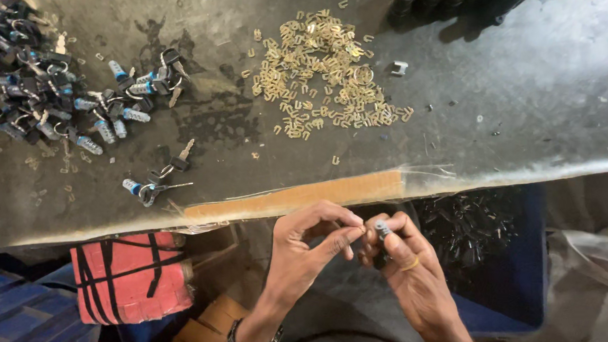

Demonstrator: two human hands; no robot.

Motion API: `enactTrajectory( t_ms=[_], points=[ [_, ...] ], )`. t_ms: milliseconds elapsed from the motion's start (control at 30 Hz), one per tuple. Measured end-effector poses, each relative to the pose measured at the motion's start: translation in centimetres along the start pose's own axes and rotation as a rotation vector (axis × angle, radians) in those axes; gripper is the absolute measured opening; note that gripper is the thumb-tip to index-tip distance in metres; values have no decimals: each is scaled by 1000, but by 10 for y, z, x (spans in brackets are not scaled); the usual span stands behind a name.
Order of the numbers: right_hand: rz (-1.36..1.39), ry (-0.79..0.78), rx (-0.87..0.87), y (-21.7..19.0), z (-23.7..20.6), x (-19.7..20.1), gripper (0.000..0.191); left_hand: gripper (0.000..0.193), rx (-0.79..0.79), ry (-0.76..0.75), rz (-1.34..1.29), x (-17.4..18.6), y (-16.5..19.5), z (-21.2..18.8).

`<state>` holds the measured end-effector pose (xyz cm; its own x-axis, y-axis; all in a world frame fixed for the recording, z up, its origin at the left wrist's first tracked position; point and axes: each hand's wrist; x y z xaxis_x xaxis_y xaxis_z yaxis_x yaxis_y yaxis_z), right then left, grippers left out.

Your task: The person sits at a workbench assembling padlock cylinders. They pick up a lock plug, insert small brass pins and springs into it by hand, fit the plug into a lock body, and place finished keyed locks on the table.

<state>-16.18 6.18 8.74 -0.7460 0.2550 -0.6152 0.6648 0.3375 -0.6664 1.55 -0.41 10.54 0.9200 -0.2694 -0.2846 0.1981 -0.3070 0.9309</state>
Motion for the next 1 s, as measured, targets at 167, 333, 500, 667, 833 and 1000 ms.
enactTrajectory(
  t_ms=[167, 333, 500, 667, 833, 1000],
  points=[
    [91, 98, -82, 8, 1, 8, 20, 11, -57, -7, 51, -4, -3, -1],
    [171, 125, -122, 14, -1, 17, 26, 16, -191, 45, 230, -9, 1, -4],
    [129, 149, -131, 17, -4, 23, 24, 16, -334, 63, 435, -11, 6, -4],
    [85, 157, -61, 23, -3, 24, 25, 17, -391, 72, 521, -16, 6, -4],
    [-5, 159, 38, 25, -5, 24, 27, 19, -435, 45, 570, -17, 4, -5],
    [-164, 177, 145, 26, -6, 26, 25, 19, -525, 32, 625, -17, 5, -4]
  ],
)
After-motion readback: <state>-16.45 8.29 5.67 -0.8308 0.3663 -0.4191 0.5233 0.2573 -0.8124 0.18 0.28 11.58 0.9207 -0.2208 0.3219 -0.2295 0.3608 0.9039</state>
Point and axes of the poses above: each hand's wrist, its own z-axis towards the middle knuckle, its own x-axis out of the back of the hand, y = z × x, and after that the axes turned 1 degree about x, right-handed
